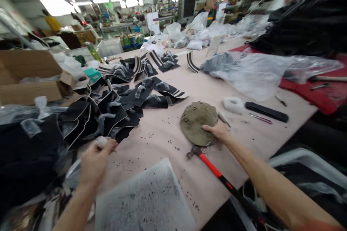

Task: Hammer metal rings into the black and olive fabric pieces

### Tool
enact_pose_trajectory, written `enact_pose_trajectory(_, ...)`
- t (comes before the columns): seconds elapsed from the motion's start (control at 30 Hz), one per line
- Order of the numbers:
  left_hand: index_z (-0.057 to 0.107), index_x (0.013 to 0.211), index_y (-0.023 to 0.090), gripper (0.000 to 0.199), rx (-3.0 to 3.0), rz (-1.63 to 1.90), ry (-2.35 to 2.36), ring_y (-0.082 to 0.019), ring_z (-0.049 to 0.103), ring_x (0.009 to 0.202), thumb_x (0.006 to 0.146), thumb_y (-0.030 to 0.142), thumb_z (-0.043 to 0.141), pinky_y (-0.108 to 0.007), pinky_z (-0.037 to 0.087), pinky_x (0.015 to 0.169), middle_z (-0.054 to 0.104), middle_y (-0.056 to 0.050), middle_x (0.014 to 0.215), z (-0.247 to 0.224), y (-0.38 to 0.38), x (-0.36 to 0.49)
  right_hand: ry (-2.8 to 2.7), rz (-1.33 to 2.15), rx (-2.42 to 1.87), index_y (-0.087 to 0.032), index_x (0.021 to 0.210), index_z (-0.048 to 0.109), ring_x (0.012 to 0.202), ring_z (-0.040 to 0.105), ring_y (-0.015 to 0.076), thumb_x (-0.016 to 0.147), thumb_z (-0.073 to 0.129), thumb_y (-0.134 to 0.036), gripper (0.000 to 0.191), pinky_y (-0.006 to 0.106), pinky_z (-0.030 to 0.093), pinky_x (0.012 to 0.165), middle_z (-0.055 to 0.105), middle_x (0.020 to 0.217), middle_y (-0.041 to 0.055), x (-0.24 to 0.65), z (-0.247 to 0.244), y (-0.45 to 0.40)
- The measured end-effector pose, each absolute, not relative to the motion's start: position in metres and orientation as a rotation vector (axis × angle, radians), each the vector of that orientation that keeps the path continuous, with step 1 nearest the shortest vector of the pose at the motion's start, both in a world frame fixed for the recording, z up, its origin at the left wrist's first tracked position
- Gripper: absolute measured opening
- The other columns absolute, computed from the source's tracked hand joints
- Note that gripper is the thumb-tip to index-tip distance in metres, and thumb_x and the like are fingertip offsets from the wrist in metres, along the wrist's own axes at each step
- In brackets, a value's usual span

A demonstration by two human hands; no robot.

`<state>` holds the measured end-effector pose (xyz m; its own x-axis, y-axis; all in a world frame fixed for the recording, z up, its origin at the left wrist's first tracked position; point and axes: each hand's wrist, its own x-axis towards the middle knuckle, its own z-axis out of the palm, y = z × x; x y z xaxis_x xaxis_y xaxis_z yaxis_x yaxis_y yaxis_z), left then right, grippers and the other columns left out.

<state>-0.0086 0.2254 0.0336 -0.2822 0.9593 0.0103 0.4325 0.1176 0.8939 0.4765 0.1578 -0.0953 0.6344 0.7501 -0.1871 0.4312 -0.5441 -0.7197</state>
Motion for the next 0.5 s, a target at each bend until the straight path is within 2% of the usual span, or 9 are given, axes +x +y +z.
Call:
enact_pose_trajectory(0.07,0.069,0.099,0.018,0.053,1.175,1.017,1.625,-0.029,0.074,0.084,0.064,0.056,0.080,-0.043,0.060,0.084,0.076,-0.007,0.084,0.008,0.184,0.026,-0.917,0.634,-2.192,-0.013,0.128,0.060,0.103,0.070,0.0295,0.060,0.085,-0.054,0.083,0.038,0.056,0.090,0.073,0.117,0.0161,0.476,-0.093,0.158)
enact_pose_trajectory(0.2,0.068,0.100,0.015,0.059,0.978,0.963,1.481,-0.029,0.076,0.087,0.061,0.056,0.083,-0.040,0.063,0.082,0.078,-0.010,0.089,-0.037,0.118,0.061,-0.971,0.635,-2.232,-0.013,0.130,0.058,0.105,0.070,0.0282,0.066,0.081,-0.057,0.081,0.036,0.055,0.090,0.072,0.118,0.0159,0.473,-0.088,0.152)
enact_pose_trajectory(0.3,0.067,0.101,0.015,0.062,0.916,1.010,1.457,-0.028,0.076,0.086,0.060,0.059,0.084,-0.039,0.063,0.083,0.079,-0.010,0.089,-0.063,0.094,0.060,-0.991,0.626,-2.434,-0.008,0.133,0.054,0.109,0.067,0.0333,0.070,0.074,-0.068,0.090,0.042,0.053,0.092,0.069,0.120,0.0221,0.465,-0.076,0.145)
enact_pose_trajectory(0.4,0.064,0.103,0.016,0.062,0.922,1.124,1.429,-0.026,0.077,0.083,0.064,0.062,0.081,-0.038,0.064,0.081,0.079,-0.009,0.090,-0.078,0.087,0.052,-1.115,0.233,-2.658,-0.003,0.139,0.047,0.123,0.055,0.0421,0.076,0.070,-0.066,0.092,0.052,0.044,0.099,0.057,0.133,0.0298,0.450,-0.057,0.144)
enact_pose_trajectory(0.5,0.064,0.103,0.016,0.060,0.992,1.136,1.424,-0.026,0.076,0.080,0.067,0.062,0.079,-0.037,0.064,0.077,0.078,-0.009,0.090,-0.080,0.087,0.051,-1.421,-0.162,-2.543,-0.011,0.144,0.043,0.134,0.043,0.0388,0.087,0.063,-0.045,0.069,0.051,0.034,0.107,0.045,0.148,0.0247,0.429,-0.039,0.155)
